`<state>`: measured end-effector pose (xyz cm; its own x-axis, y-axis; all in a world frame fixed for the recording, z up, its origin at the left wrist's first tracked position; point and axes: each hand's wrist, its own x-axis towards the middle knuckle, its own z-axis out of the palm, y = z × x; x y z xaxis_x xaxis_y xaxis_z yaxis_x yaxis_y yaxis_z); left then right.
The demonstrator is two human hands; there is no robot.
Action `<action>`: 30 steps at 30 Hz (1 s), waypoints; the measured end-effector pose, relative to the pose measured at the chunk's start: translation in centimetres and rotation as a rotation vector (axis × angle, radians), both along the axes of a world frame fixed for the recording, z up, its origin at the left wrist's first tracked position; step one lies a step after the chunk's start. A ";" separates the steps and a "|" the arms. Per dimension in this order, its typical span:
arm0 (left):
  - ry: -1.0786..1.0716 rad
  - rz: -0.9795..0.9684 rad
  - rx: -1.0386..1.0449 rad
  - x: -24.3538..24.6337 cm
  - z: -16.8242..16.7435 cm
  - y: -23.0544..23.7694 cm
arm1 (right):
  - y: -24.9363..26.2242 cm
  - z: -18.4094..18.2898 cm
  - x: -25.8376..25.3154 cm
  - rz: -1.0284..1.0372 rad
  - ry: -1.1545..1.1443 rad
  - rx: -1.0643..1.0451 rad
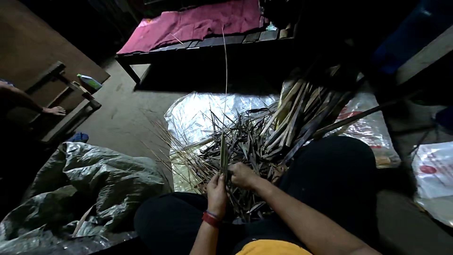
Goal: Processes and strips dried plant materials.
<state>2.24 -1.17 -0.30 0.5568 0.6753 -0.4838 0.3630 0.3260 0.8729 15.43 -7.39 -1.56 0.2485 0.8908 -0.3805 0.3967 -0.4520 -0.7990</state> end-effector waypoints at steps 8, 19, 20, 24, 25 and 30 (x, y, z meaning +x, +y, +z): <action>-0.030 0.022 -0.192 0.1 0.8 -1.5 | 0.1 0.3 -0.8 -0.070 -0.214 -0.143; -0.124 -0.077 -0.560 -4.0 1.4 -3.3 | 0.5 -1.5 4.4 -0.449 -0.177 -0.212; -0.121 -0.083 -0.559 -4.4 1.5 -3.3 | 0.5 -1.8 5.4 -0.556 -0.133 -0.236; -0.095 -0.085 -0.506 -4.8 0.7 -2.8 | 0.1 -2.9 7.5 -0.974 0.203 -0.115; -0.083 -0.106 -0.483 -4.6 0.5 -2.6 | 0.2 -2.6 7.1 -0.991 0.342 -0.047; 0.078 -0.394 -0.156 -3.0 -1.0 -1.9 | 0.7 1.5 5.0 -0.746 0.530 0.240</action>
